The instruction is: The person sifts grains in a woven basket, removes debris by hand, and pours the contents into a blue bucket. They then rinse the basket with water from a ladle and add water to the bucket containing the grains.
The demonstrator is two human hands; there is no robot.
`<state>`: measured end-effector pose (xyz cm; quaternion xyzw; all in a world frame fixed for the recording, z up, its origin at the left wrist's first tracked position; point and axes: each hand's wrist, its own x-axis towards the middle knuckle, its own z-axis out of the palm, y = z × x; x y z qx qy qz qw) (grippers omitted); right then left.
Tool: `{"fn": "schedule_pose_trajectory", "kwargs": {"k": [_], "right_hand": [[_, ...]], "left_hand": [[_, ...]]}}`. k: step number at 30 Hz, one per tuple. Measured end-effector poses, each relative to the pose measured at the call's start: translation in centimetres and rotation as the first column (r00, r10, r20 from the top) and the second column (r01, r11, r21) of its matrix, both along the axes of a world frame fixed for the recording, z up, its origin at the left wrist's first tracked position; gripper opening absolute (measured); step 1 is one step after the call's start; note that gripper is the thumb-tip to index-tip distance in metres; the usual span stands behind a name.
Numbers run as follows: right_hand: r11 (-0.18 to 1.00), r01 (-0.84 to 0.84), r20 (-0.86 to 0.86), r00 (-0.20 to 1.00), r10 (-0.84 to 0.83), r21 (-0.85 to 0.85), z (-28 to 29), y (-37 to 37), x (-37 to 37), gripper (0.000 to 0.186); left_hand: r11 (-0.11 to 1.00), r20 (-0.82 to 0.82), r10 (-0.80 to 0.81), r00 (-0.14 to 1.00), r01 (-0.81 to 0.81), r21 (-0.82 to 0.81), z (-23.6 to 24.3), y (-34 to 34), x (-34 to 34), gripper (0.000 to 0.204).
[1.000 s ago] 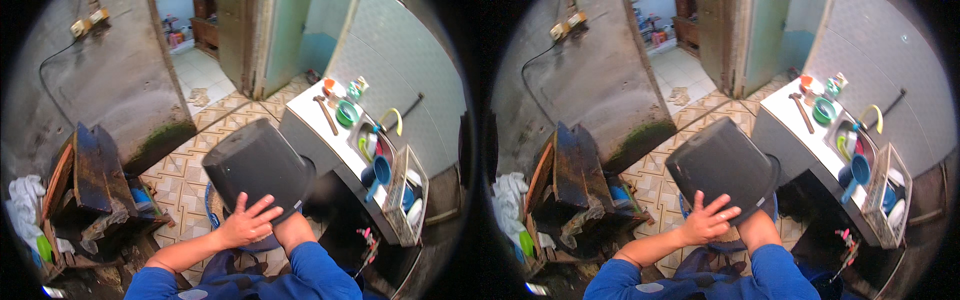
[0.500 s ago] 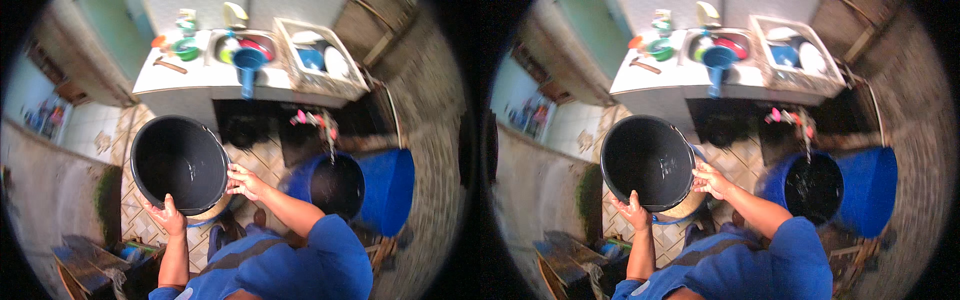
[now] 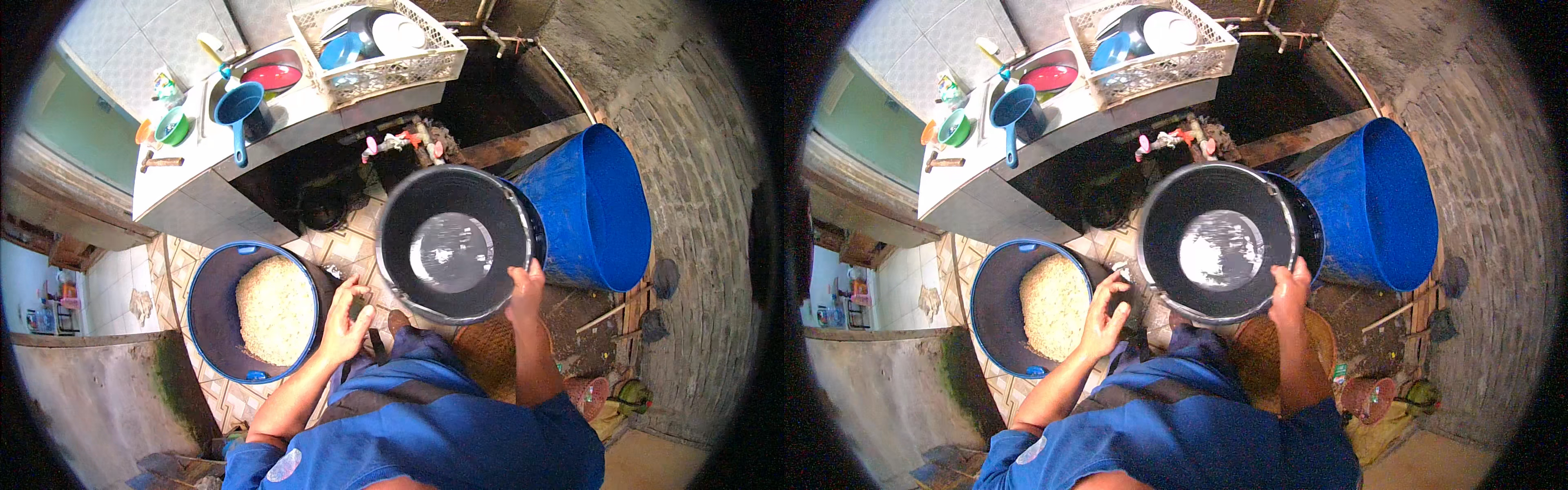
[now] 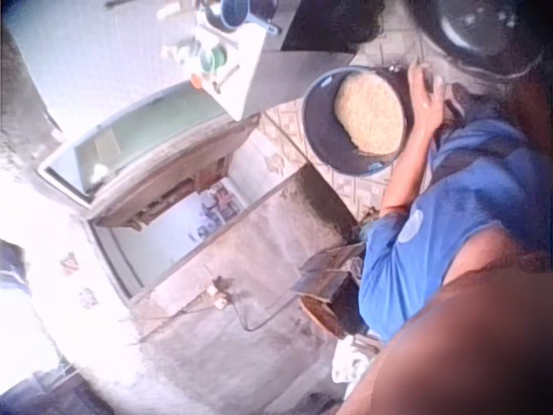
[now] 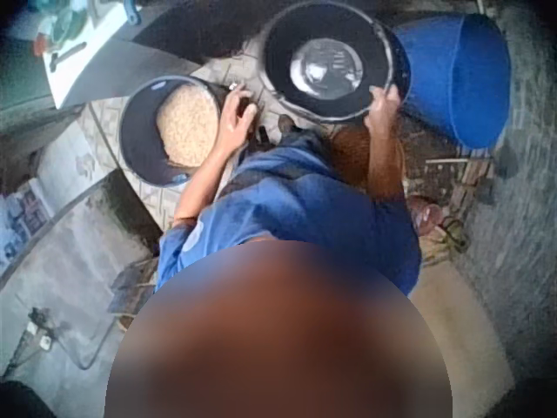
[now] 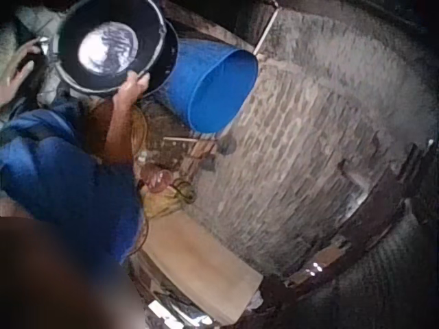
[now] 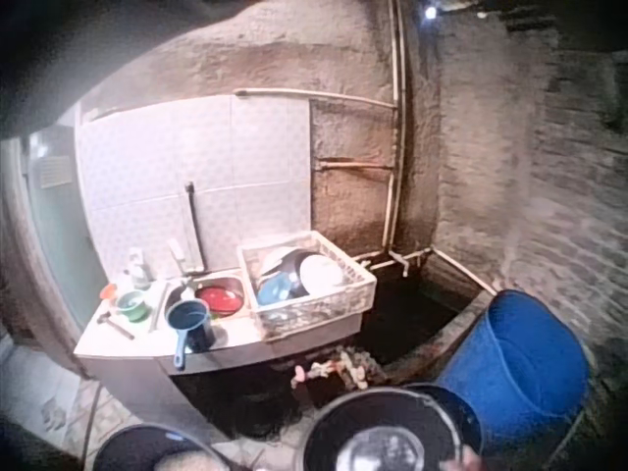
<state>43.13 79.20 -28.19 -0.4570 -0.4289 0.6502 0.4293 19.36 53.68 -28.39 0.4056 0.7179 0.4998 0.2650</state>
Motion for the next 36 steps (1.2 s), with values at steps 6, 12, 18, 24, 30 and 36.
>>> {"fn": "schedule_pose_trajectory", "kwargs": {"k": [6, 12, 18, 24, 30, 36], "right_hand": [[0.823, -0.212, 0.78, 0.504, -0.37, 0.527, -1.7, 5.6, 4.4, 0.02], [0.785, -0.322, 0.834, 0.369, -0.41, 0.529, -4.2, 6.8, 3.7, 0.019], [0.799, -0.421, 0.902, 0.24, -0.359, 0.429, -5.3, 6.9, 2.0, 0.024], [0.811, -0.478, 0.942, 0.17, -0.291, 0.337, -7.3, 7.0, 1.5, 0.025], [0.832, -0.474, 0.956, 0.192, -0.221, 0.288, -9.7, 5.8, 0.5, 0.025], [0.928, -0.282, 0.923, 0.36, -0.135, 0.245, -11.5, 6.4, 0.2, 0.019]], "left_hand": [[0.988, -0.004, 0.135, 0.991, -0.135, -0.073, -2.7, -1.1, -0.1, 0.026], [0.952, 0.094, 0.288, 0.953, -0.275, -0.132, -4.4, -4.0, -0.8, 0.025], [0.909, 0.214, 0.409, 0.887, -0.376, -0.181, -7.2, -6.6, -1.0, 0.028], [0.903, 0.224, 0.42, 0.879, -0.381, -0.198, -8.7, -7.5, -0.8, 0.031], [0.896, 0.221, 0.438, 0.871, -0.404, -0.185, -7.8, -7.0, -0.6, 0.037], [0.871, 0.255, 0.49, 0.833, -0.455, -0.185, -8.7, -8.1, -0.8, 0.038]]}}
